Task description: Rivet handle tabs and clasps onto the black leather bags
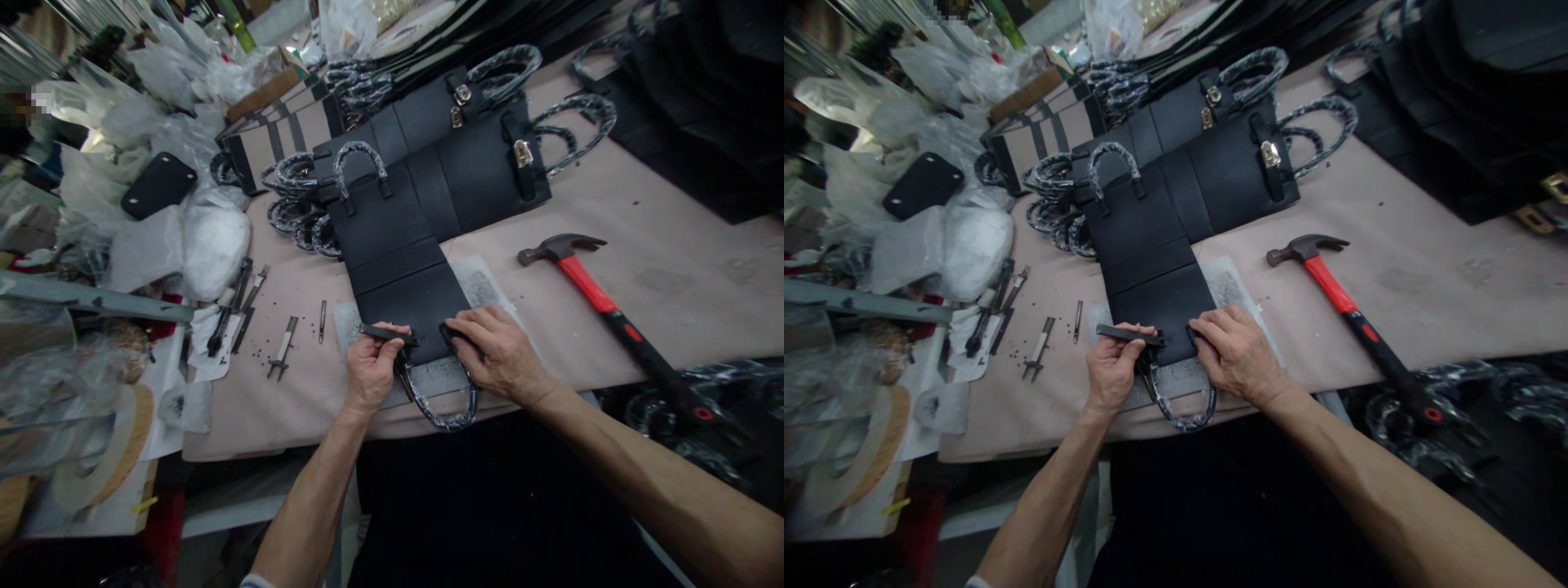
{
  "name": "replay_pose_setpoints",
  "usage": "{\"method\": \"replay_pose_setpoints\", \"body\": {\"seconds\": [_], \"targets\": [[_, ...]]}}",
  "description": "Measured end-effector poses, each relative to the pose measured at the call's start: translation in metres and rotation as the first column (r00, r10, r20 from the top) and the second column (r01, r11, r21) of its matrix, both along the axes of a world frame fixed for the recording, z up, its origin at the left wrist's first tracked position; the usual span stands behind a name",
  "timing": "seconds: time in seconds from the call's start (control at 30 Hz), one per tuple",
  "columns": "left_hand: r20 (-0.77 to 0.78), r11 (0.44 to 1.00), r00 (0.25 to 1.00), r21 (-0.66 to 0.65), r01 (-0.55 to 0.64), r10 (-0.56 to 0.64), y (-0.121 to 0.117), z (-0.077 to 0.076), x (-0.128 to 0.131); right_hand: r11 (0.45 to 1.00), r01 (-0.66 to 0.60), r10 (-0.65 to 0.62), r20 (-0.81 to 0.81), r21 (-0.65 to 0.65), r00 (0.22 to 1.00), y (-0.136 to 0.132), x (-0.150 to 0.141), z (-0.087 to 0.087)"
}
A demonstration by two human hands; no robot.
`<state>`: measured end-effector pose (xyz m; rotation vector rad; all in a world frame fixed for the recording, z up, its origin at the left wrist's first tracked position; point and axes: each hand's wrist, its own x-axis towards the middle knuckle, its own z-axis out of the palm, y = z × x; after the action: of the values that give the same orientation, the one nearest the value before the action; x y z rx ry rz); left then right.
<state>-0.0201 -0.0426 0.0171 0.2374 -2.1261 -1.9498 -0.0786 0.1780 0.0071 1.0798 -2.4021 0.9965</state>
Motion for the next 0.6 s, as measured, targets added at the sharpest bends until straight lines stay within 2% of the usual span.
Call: {"method": "replay_pose_setpoints", "body": {"seconds": [0.27,0.6], "targets": [[-0.022,0.998,1.0,-0.062,0.015,-0.016,0.0017,-0.0015,-0.0009,1.0,0.006,-0.006,0.014,0.001,1.0,-0.0009,0.0007,0.0016],[-0.093,0.957,0.996,-0.289,-0.014,-0.013,0.0058,-0.0055,0.0013,1.0,0.016,-0.017,0.013,0.015,1.0,-0.001,0.0007,0.0016]]}}
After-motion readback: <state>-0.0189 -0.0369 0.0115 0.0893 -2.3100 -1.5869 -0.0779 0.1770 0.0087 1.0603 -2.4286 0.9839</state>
